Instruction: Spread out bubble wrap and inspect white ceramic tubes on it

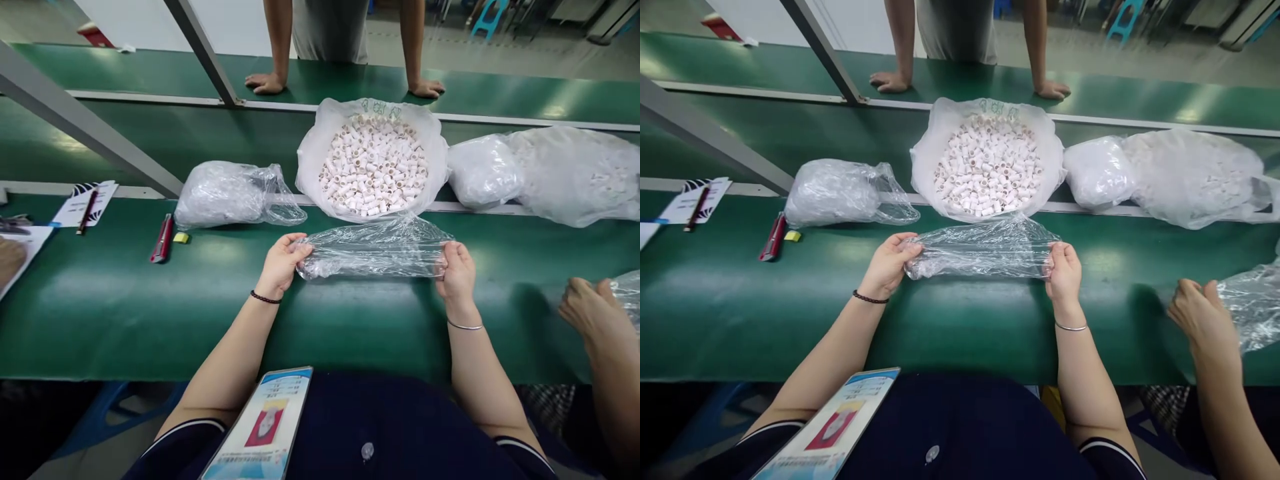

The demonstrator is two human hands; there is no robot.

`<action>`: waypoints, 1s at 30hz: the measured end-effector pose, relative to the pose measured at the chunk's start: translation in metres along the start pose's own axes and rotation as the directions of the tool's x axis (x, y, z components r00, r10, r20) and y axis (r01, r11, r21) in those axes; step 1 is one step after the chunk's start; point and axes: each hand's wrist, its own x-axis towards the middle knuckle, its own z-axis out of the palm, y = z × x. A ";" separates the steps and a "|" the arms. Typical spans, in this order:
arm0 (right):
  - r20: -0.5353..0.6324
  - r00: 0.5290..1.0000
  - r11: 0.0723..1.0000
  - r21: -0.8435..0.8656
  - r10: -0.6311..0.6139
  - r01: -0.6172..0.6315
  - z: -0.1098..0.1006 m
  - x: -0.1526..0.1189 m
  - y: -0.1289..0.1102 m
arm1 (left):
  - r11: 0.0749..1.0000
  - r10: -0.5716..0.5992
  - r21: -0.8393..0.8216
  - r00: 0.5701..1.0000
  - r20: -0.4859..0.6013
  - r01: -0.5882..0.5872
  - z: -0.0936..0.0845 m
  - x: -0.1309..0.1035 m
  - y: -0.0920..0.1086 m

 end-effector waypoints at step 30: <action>0.081 0.995 0.964 0.255 0.051 -0.070 -0.011 -0.001 -0.031 | 0.924 0.382 -0.057 0.922 0.057 -0.379 -0.003 -0.013 0.006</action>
